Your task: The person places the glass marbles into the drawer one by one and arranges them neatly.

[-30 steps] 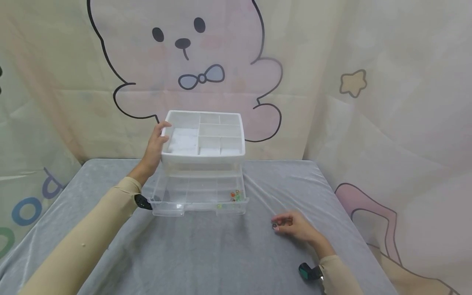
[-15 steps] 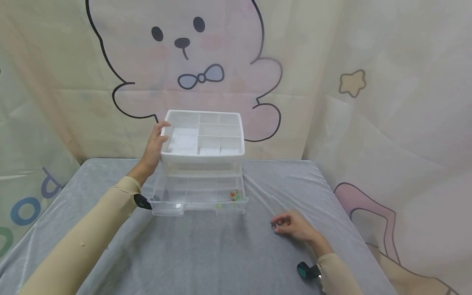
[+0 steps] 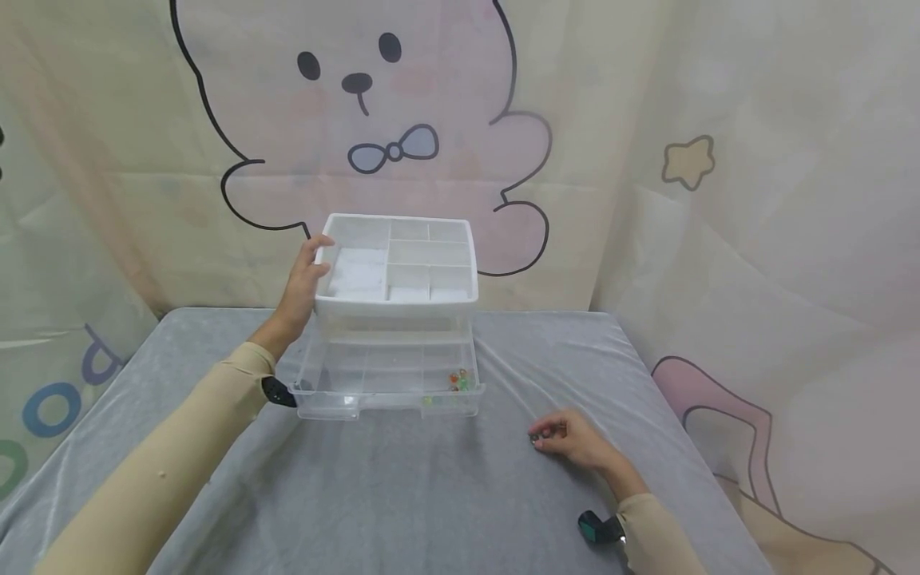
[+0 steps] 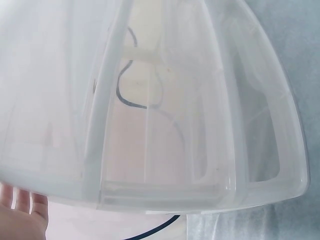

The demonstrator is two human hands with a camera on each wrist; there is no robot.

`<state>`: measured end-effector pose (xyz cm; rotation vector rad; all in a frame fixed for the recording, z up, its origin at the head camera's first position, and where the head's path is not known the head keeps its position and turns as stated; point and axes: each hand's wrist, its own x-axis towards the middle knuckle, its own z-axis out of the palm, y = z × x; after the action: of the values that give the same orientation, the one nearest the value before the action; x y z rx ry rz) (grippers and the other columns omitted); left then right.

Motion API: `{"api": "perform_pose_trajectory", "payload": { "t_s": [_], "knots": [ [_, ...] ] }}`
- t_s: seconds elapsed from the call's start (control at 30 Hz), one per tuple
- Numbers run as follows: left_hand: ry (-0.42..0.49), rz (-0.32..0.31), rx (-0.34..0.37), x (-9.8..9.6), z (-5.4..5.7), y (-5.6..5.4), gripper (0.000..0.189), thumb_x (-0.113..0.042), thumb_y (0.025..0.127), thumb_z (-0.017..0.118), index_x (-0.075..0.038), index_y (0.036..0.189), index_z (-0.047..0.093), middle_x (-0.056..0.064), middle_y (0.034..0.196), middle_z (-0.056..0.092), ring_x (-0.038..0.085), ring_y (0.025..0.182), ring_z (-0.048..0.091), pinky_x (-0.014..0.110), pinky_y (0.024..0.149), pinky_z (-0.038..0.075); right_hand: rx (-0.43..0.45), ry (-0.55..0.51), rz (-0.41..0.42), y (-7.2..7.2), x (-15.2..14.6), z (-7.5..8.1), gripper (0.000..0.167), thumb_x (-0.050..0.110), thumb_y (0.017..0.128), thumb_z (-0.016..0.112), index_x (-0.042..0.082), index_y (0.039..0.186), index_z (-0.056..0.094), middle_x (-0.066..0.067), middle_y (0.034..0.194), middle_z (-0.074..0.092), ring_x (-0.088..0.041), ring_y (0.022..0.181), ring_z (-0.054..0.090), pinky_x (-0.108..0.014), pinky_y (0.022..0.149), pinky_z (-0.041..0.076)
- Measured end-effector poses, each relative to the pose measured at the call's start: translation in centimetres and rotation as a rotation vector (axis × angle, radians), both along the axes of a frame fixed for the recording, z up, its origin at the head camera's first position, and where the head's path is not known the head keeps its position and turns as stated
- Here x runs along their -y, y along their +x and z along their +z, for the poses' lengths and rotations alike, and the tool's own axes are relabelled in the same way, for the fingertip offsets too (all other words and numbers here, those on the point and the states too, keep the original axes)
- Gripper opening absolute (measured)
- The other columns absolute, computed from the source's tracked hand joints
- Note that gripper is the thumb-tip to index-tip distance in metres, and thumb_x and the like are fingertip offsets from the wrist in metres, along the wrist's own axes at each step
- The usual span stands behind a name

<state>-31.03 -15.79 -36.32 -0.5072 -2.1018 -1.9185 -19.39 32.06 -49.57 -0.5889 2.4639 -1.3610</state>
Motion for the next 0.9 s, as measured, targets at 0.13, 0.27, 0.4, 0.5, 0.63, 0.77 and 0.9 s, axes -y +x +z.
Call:
{"api": "perform_pose_trajectory", "payload": {
  "t_s": [0.13,0.27,0.4,0.5,0.63,0.77,0.9],
  "knots": [
    [0.012,-0.004,-0.006,0.0,0.0,0.0,0.04,-0.011,0.103,0.031,-0.008,0.143,0.034,0.019,0.157,0.029,0.035,0.124,0.037,0.045,0.102,0.028,0.013,-0.002,-0.003,-0.2,0.0,-0.2,0.022,0.003,0.088,0.073,-0.012,0.104,0.07,0.006,0.082,0.054,0.004,0.061,0.045,-0.017,0.054,0.042],
    [0.018,-0.004,-0.009,0.0,0.0,0.0,0.04,-0.01,0.103,0.031,-0.007,0.143,0.034,0.019,0.154,0.031,0.033,0.121,0.038,0.042,0.099,0.03,0.029,0.0,0.003,-0.3,-0.2,-0.2,0.022,0.004,0.089,0.073,-0.011,0.105,0.07,0.009,0.079,0.053,0.004,0.058,0.044,-0.017,0.052,0.041],
    [0.014,-0.01,-0.008,0.0,0.1,0.1,0.039,-0.01,0.104,0.03,-0.007,0.143,0.033,0.017,0.155,0.03,0.032,0.123,0.038,0.043,0.1,0.029,0.04,0.009,0.002,-0.4,-0.4,-0.1,0.023,0.006,0.091,0.071,-0.01,0.108,0.07,0.01,0.077,0.053,0.003,0.056,0.045,-0.019,0.05,0.042],
    [0.012,-0.013,-0.014,0.1,0.0,0.0,0.039,-0.01,0.104,0.03,-0.006,0.143,0.033,0.017,0.157,0.029,0.034,0.124,0.038,0.044,0.101,0.028,0.032,0.0,0.01,-0.4,-0.5,-0.1,0.023,0.006,0.093,0.069,-0.011,0.109,0.069,0.011,0.076,0.053,0.003,0.055,0.045,-0.02,0.049,0.043],
    [0.017,-0.011,-0.015,0.0,0.0,-0.1,0.039,-0.009,0.104,0.03,-0.006,0.143,0.034,0.017,0.156,0.029,0.034,0.123,0.038,0.043,0.1,0.029,0.015,-0.016,0.032,-0.4,-0.4,0.1,0.023,0.005,0.095,0.067,-0.011,0.11,0.069,0.013,0.075,0.054,0.003,0.057,0.045,-0.021,0.048,0.043],
    [0.024,-0.006,-0.013,0.0,-0.1,-0.3,0.039,-0.008,0.103,0.031,-0.006,0.142,0.034,0.017,0.154,0.03,0.034,0.122,0.038,0.041,0.1,0.028,0.008,0.007,0.026,-0.5,-0.3,0.4,0.023,0.008,0.095,0.067,-0.01,0.11,0.069,0.012,0.075,0.054,0.002,0.058,0.046,-0.022,0.049,0.043],
    [0.022,-0.002,-0.018,0.1,-0.1,-0.3,0.04,-0.008,0.103,0.031,-0.005,0.142,0.034,0.017,0.154,0.03,0.035,0.123,0.037,0.04,0.101,0.027,-0.004,0.027,0.003,-0.6,0.0,0.8,0.022,0.01,0.095,0.067,-0.007,0.108,0.071,0.012,0.076,0.055,0.002,0.06,0.049,-0.023,0.051,0.045]
  ]
}}
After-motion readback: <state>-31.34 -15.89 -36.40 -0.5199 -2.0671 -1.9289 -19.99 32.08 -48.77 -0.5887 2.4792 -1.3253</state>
